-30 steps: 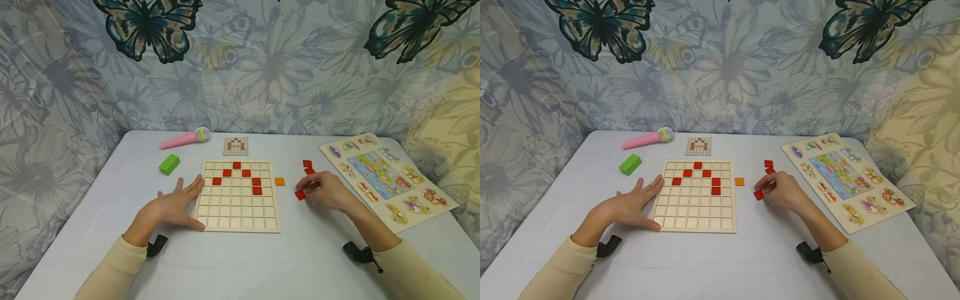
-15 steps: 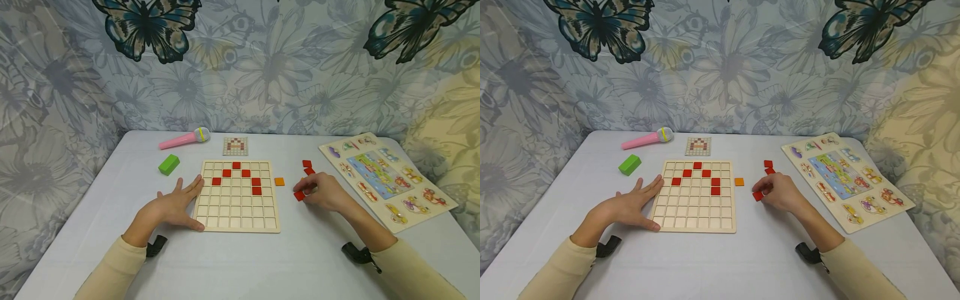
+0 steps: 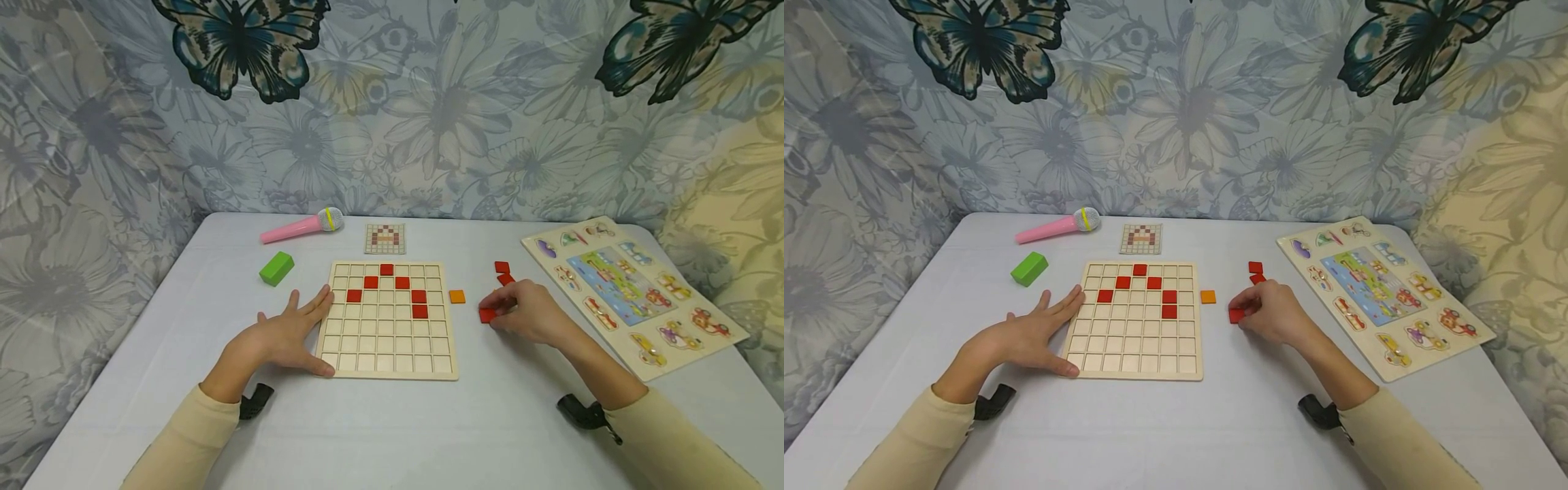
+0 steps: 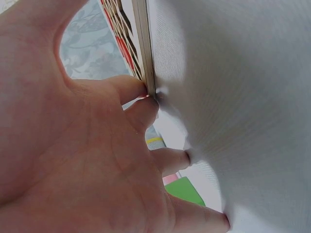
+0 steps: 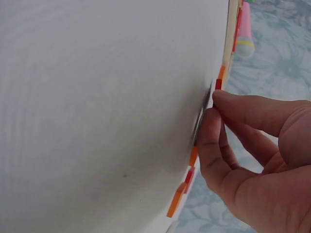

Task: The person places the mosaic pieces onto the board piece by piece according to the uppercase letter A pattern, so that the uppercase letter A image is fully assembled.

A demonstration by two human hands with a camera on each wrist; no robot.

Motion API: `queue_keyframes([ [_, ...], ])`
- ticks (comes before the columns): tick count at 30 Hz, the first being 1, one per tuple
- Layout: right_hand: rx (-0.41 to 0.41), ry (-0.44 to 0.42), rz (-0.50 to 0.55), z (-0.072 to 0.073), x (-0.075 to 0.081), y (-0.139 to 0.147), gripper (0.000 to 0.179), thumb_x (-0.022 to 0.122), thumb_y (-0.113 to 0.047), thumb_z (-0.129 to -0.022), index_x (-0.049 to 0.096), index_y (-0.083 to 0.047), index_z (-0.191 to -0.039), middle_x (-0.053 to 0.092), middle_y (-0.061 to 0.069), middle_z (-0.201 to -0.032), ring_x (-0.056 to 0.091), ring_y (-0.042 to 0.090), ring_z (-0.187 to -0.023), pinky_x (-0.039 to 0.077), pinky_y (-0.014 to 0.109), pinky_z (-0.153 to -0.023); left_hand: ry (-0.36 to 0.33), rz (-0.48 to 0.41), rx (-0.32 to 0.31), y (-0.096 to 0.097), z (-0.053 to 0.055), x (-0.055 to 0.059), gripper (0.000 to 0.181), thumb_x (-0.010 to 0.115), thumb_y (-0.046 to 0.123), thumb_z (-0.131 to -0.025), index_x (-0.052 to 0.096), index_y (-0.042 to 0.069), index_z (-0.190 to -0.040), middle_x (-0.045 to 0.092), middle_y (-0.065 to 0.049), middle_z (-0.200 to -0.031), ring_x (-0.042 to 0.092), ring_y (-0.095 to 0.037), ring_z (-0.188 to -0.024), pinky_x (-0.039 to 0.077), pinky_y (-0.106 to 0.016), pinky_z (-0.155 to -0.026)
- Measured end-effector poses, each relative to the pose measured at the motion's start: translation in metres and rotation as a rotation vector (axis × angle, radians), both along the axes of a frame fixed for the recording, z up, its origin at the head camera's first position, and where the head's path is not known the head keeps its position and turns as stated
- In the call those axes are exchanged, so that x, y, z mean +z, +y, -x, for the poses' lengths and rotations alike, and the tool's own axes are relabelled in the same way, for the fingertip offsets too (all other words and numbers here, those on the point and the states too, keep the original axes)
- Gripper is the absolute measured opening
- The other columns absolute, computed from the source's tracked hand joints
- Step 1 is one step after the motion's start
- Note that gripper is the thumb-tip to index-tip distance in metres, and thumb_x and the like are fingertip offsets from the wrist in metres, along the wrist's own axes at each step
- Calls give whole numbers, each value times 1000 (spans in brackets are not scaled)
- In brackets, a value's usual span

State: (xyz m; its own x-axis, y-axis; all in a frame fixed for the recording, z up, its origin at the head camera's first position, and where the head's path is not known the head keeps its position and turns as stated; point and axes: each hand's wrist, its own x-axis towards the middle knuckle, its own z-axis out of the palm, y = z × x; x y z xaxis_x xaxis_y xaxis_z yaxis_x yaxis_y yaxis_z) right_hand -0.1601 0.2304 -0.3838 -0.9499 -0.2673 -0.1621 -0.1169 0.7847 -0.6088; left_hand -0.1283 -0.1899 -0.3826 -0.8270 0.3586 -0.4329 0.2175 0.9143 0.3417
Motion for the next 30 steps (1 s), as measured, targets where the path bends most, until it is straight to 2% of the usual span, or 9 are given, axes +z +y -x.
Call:
queue_keyframes([
  [12,-26,8,2,2,4,-9,29,84,-7,-82,82,-9,-110,73,4,-90,61,22,-85,51,32,-71,0,0,-1,-1,0,0,133,86,66,-74,7,19,-170,-4,3,-178,-5,-53,-158,11,-95,-99],
  [18,-12,26,21,4,4,-16,29,86,-8,-81,82,-8,-109,76,6,-96,61,21,-85,52,31,-71,8,4,-9,-1,0,-1,133,86,66,-74,7,19,-170,-4,3,-178,-3,-54,-158,12,-95,-99],
  [25,-16,10,59,8,6,-29,30,88,-9,-79,82,-8,-108,77,11,-106,65,21,-86,52,32,-74,7,8,-10,-1,0,0,133,86,66,-74,7,18,-170,-4,3,-178,-3,-54,-158,12,-95,-98],
  [30,-6,-6,99,10,7,-42,31,88,-8,-78,82,-9,-109,78,8,-101,66,19,-84,52,31,-71,3,10,-7,0,1,0,133,86,66,-73,7,19,-170,-4,3,-178,-4,-54,-158,12,-95,-98],
])
